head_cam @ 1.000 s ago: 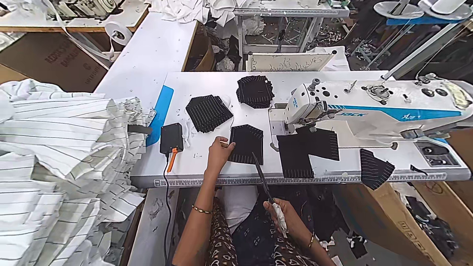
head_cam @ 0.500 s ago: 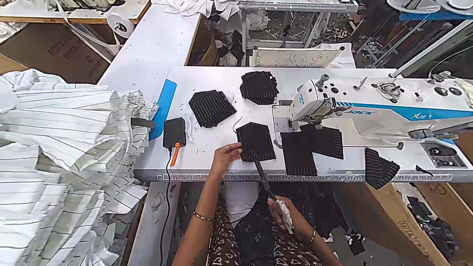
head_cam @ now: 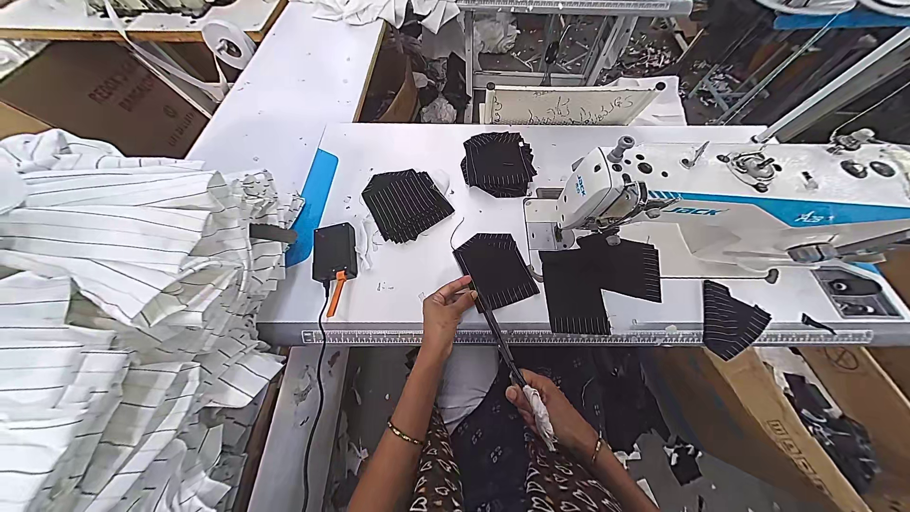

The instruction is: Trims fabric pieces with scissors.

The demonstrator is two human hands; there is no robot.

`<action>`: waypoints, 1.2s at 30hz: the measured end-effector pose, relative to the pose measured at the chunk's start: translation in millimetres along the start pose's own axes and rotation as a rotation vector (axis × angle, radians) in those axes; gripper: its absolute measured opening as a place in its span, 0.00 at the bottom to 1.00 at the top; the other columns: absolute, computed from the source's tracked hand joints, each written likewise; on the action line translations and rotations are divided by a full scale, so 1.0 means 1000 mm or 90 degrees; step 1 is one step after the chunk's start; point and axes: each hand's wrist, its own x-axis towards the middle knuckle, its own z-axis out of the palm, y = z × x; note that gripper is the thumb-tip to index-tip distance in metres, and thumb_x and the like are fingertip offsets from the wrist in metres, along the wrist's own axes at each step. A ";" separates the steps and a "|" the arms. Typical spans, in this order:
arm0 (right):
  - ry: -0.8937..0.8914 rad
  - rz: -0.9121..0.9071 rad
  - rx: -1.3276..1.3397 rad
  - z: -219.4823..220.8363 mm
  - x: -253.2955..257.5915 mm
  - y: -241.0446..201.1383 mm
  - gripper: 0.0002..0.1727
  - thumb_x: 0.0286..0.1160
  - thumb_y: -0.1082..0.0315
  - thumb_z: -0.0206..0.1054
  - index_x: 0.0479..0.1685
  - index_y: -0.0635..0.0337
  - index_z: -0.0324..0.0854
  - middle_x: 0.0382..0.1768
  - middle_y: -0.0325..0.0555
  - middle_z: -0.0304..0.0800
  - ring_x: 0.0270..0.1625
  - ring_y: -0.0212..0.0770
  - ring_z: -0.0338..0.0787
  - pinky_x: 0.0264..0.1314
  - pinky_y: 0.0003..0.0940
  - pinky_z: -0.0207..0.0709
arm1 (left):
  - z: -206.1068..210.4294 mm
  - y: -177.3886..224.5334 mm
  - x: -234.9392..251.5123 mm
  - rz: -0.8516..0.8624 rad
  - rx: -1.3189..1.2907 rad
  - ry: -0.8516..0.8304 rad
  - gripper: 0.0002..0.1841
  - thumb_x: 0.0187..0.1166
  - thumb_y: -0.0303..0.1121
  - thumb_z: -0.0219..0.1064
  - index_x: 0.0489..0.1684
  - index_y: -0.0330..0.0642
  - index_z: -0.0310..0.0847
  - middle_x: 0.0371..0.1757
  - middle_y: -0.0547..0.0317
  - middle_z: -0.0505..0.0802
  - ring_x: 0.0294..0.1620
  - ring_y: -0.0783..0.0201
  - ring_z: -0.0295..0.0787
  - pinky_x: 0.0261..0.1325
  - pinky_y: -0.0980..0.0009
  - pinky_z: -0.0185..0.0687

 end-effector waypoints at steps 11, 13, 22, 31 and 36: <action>0.090 -0.034 -0.122 0.003 0.002 0.003 0.23 0.73 0.42 0.72 0.25 0.49 0.75 0.13 0.26 0.69 0.15 0.23 0.70 0.22 0.23 0.65 | 0.012 -0.010 -0.008 0.038 -0.064 0.019 0.18 0.76 0.14 0.67 0.65 0.23 0.81 0.59 0.44 0.93 0.45 0.68 0.93 0.54 0.72 0.88; 0.106 -0.033 -0.115 0.004 0.002 0.006 0.23 0.72 0.42 0.73 0.25 0.49 0.75 0.13 0.26 0.70 0.15 0.23 0.71 0.21 0.24 0.66 | 0.014 -0.012 -0.009 0.045 -0.076 0.021 0.19 0.76 0.14 0.66 0.66 0.23 0.81 0.61 0.44 0.92 0.46 0.68 0.93 0.55 0.73 0.88; 0.080 -0.013 -0.097 0.002 0.005 -0.006 0.23 0.73 0.40 0.71 0.30 0.51 0.75 0.15 0.27 0.70 0.16 0.24 0.72 0.23 0.23 0.68 | 0.012 -0.018 -0.009 0.102 -0.019 -0.044 0.27 0.74 0.14 0.66 0.76 0.26 0.74 0.70 0.46 0.89 0.44 0.72 0.92 0.54 0.75 0.87; 0.085 -0.019 -0.115 0.000 0.006 -0.001 0.23 0.75 0.42 0.72 0.26 0.50 0.75 0.14 0.28 0.70 0.15 0.24 0.71 0.22 0.23 0.66 | -0.001 -0.026 -0.006 0.130 0.048 -0.130 0.37 0.73 0.16 0.66 0.87 0.28 0.59 0.78 0.47 0.82 0.38 0.78 0.89 0.47 0.78 0.85; 0.057 -0.003 -0.072 0.002 0.007 -0.011 0.23 0.75 0.41 0.70 0.29 0.51 0.74 0.15 0.28 0.71 0.16 0.24 0.73 0.23 0.23 0.69 | -0.009 -0.016 0.002 0.122 0.102 -0.225 0.45 0.70 0.15 0.66 0.92 0.31 0.47 0.91 0.46 0.63 0.33 0.80 0.85 0.41 0.79 0.84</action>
